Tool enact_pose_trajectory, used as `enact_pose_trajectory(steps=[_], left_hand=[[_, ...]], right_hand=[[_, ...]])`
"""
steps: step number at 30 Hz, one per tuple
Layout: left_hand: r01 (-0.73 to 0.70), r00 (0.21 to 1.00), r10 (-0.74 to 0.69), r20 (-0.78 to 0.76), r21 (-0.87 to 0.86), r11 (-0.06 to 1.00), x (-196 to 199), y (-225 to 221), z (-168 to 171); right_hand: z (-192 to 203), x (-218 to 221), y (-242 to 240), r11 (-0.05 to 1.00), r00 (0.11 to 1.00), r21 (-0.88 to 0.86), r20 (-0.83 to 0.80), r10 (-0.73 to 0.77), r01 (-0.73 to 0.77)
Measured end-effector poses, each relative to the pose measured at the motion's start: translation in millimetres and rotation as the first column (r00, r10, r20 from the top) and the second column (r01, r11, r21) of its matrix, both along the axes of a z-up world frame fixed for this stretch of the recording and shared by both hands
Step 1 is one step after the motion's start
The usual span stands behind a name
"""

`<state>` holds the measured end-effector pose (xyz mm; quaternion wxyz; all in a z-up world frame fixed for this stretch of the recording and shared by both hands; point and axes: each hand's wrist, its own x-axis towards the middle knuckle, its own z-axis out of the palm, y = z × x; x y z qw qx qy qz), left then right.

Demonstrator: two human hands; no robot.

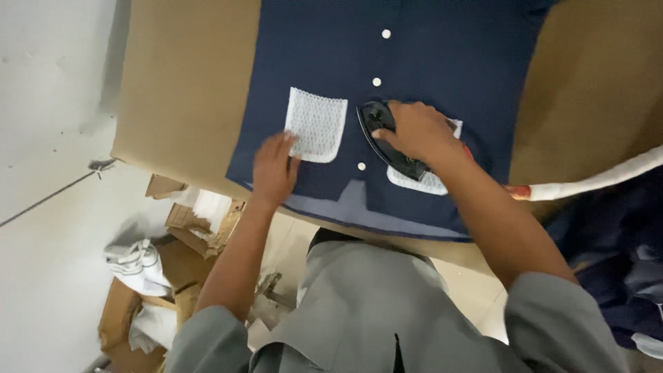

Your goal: Ironing a blue shirt on a professional steam ironing table in a factory setting.

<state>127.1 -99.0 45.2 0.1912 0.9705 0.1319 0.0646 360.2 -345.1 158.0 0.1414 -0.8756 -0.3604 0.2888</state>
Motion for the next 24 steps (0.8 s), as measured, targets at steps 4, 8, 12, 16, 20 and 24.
enact_pose_trajectory(steps=[4, 8, 12, 16, 20, 24], left_hand=[[-0.188, 0.974, 0.199, -0.109, 0.104, 0.977, 30.0, 41.3, 51.7], [-0.329, 0.865, 0.363, -0.346, 0.153, 0.932, 25.3, 92.9, 28.9], [-0.399, 0.855, 0.349, -0.385, -0.056, 0.915, 38.9, 131.2, 3.7], [-0.280, 0.900, 0.244, -0.361, -0.051, 0.959, 74.4, 141.4, 35.2], [-0.249, 0.895, 0.219, -0.389, -0.027, 0.968, 125.6, 157.0, 21.4], [-0.223, 0.932, 0.159, -0.325, -0.169, 0.960, 158.4, 159.8, -4.7]], right_hand=[[-25.6, 15.2, 28.9, 0.994, 0.993, -0.012, 0.042, -0.107, 0.108], [-10.0, 21.7, 33.5, 0.962, 0.974, -0.168, -0.030, -0.225, 0.217], [-19.1, 35.8, 20.0, 0.936, 0.941, -0.111, 0.093, -0.324, 0.334], [-16.4, 35.1, -3.5, 0.896, 0.890, -0.055, 0.159, -0.428, 0.441], [15.5, 44.5, 54.3, 0.878, 0.879, -0.077, 0.115, -0.464, 0.473], [0.5, 71.2, 124.0, 0.923, 0.932, -0.132, 0.093, -0.351, 0.361]])
